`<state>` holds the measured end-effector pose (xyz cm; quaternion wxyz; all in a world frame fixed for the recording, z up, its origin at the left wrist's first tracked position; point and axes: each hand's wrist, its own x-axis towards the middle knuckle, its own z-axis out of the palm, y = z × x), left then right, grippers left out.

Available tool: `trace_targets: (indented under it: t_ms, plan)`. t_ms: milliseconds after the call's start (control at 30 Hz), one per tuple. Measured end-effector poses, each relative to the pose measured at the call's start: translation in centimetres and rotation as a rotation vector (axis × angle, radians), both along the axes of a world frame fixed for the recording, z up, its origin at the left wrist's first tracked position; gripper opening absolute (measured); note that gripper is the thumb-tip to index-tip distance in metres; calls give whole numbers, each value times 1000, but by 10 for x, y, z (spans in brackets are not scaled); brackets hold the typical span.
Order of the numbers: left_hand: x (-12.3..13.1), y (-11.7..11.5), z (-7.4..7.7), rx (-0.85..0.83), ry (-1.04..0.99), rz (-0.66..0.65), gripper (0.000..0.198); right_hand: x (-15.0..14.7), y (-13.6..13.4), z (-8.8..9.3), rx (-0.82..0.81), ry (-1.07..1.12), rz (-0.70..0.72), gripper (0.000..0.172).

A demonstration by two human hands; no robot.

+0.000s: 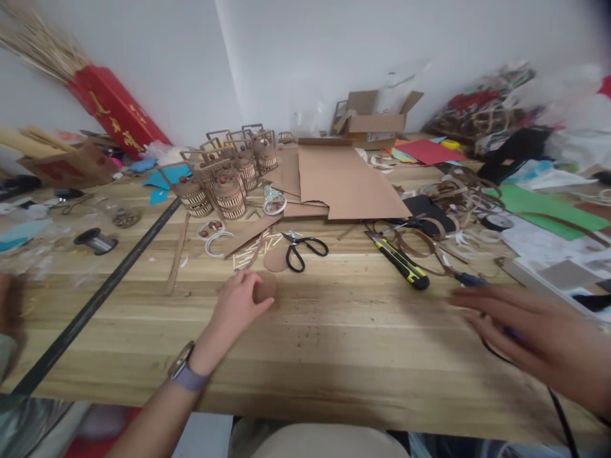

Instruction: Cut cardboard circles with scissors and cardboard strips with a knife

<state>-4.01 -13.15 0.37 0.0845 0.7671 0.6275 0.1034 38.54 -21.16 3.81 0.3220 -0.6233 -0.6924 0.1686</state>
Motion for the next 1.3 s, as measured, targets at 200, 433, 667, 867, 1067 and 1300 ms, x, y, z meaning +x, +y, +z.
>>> trace_targets:
  t_ms: [200, 433, 667, 867, 1067, 1300]
  plan:
    - [25, 63, -4, 27, -41, -105, 20, -150, 124, -4, -205, -506, 320, 26]
    - [26, 86, -8, -62, 26, -150, 20, -212, 172, -39, -257, -574, 191, 33]
    - [33, 91, -6, -77, 91, -167, 31, -179, 172, -31, -375, -567, 163, 26]
    - [33, 101, 0, -89, 89, -237, 47, -148, 154, -22, -339, -559, 152, 12]
    - [42, 108, -3, -140, 82, -303, 41, -163, 146, -33, -252, -574, 194, 26]
    - [39, 101, -5, -153, 4, -270, 52, -166, 142, -38, -229, -593, 167, 28]
